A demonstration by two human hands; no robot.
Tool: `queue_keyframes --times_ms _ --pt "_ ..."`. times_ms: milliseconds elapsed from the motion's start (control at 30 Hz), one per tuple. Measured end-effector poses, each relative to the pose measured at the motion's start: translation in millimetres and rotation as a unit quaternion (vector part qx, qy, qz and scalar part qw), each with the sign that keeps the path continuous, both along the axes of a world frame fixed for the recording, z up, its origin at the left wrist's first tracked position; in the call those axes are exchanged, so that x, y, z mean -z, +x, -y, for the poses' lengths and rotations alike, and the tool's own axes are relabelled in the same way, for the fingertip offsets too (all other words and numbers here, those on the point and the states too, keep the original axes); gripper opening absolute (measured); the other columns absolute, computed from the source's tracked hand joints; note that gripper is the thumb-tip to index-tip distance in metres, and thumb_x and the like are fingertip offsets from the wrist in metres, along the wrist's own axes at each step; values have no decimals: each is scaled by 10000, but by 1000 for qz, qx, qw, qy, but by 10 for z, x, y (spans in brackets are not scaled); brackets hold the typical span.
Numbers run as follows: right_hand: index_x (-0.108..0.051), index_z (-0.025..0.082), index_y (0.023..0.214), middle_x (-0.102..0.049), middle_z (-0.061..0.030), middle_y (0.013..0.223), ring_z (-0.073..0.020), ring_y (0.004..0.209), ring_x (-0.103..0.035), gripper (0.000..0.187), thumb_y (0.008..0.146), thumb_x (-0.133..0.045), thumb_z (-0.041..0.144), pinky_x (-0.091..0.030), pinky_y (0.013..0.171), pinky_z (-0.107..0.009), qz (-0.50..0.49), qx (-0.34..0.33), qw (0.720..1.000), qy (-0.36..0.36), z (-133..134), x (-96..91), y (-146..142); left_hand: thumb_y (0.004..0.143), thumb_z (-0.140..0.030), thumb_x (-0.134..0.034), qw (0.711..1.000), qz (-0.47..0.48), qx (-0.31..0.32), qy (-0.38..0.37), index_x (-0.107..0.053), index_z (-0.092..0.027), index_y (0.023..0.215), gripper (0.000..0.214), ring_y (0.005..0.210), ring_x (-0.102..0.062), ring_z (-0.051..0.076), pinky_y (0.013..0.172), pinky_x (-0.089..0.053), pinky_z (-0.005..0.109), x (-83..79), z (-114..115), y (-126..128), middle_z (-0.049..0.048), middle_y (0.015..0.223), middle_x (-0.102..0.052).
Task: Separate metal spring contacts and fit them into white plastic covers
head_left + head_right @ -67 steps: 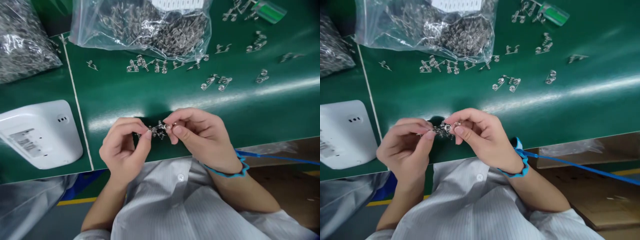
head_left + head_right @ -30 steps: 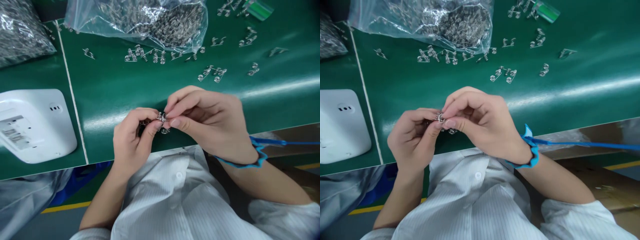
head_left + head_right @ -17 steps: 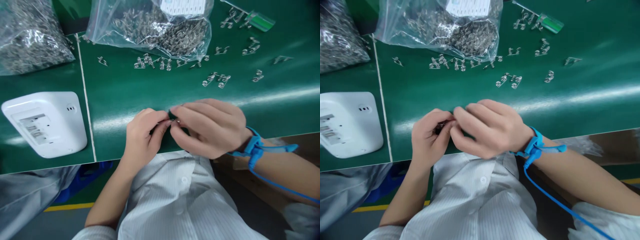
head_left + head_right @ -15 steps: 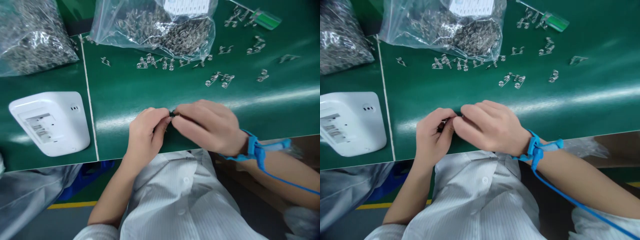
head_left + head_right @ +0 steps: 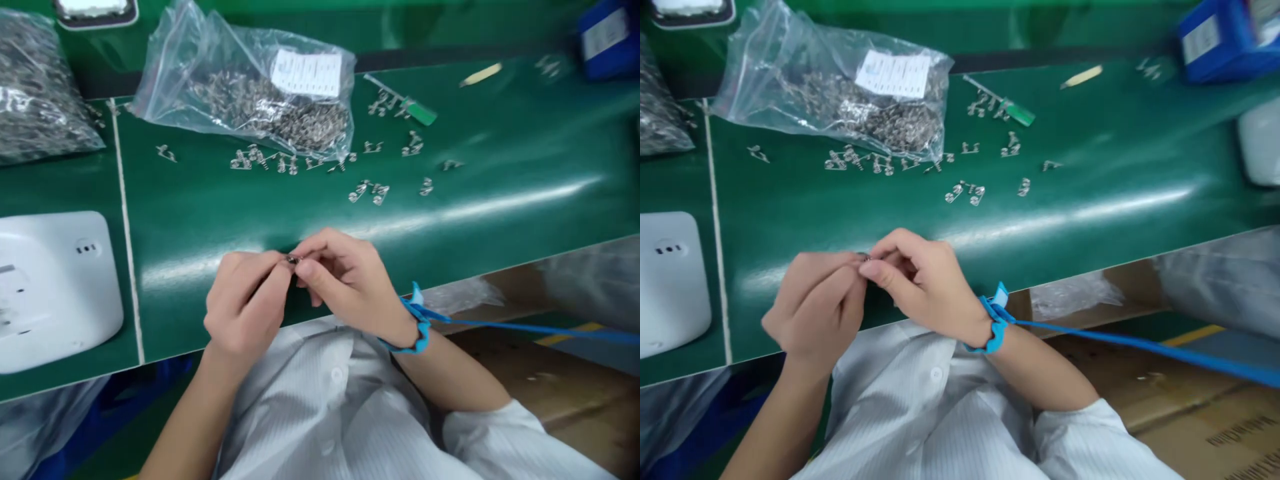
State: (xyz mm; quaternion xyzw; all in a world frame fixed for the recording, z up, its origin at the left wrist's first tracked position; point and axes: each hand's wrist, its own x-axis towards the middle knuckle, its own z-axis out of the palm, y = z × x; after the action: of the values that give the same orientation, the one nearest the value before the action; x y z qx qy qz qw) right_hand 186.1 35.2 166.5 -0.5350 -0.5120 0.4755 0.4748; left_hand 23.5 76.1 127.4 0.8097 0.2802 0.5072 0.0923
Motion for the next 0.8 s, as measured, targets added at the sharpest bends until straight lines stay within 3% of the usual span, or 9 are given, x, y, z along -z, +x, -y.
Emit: queue_keyframes --times_ms 167,233,300,333,400,500,600,700,800 --pt "-640 163 884 -665 15 729 -72 567 -632 186 964 -641 331 -516 509 -186 7 -23 999 -26 -4 -84 123 754 -53 -777 995 -38 -14 88 -720 -179 963 250 774 -700 207 656 -547 323 38 68 2 94 955 -766" --pt "-648 171 889 -683 5 750 -76 600 -642 112 976 -611 231 -531 551 -196 99 -22 992 77 -7 -42 150 756 -61 -784 1000 -12 -12 1 -719 -194 936 233 749 -691 176 658 -542 292 -2 92 -4 61 904 -766" --pt "-654 181 931 -711 -14 798 -100 706 -683 62 955 -617 138 -567 645 -221 182 -9 957 226 -16 29 149 807 -125 -770 974 81 19 -211 -704 -211 905 147 680 -663 130 612 -518 244 -75 96 -8 18 807 -742" --pt "-654 186 968 -724 -26 833 -115 763 -697 95 941 -620 102 -581 686 -237 209 -2 931 298 -24 62 140 831 -171 -763 929 148 54 -336 -691 -218 886 102 640 -641 113 583 -504 226 -119 89 -7 -3 747 -717" --pt "-644 196 1052 -734 -47 889 -133 817 -703 194 926 -609 53 -596 703 -260 237 12 886 399 -49 100 118 849 -255 -764 784 284 148 -533 -657 -224 855 111 569 -593 94 538 -480 205 -214 63 11 -29 652 -664" --pt "-640 210 1088 -719 -48 902 -130 789 -689 255 919 -595 25 -592 659 -258 247 14 860 446 -105 56 124 826 -297 -795 584 396 268 -656 -612 -218 817 199 495 -508 65 521 -452 182 -326 20 79 -59 548 -575" --pt "-663 212 1054 -713 -51 934 -120 802 -696 255 909 -601 11 -594 666 -239 223 -12 872 437 -146 -56 212 821 -281 -799 504 418 314 -687 -607 -209 821 205 484 -482 51 517 -431 168 -357 3 158 -64 536 -546" --pt "-677 205 965 -716 -50 924 -120 797 -696 202 888 -642 21 -589 681 -241 176 -62 904 384 -135 -151 335 836 -281 -779 524 402 307 -685 -608 -213 838 184 509 -512 65 529 -441 185 -322 8 184 -51 574 -586" --pt "-668 190 939 -709 -36 852 -117 727 -686 86 893 -709 131 -568 639 -239 58 -120 975 180 -85 -194 415 857 -239 -755 662 333 245 -625 -621 -217 838 137 580 -581 82 559 -457 191 -303 15 143 -34 646 -647"
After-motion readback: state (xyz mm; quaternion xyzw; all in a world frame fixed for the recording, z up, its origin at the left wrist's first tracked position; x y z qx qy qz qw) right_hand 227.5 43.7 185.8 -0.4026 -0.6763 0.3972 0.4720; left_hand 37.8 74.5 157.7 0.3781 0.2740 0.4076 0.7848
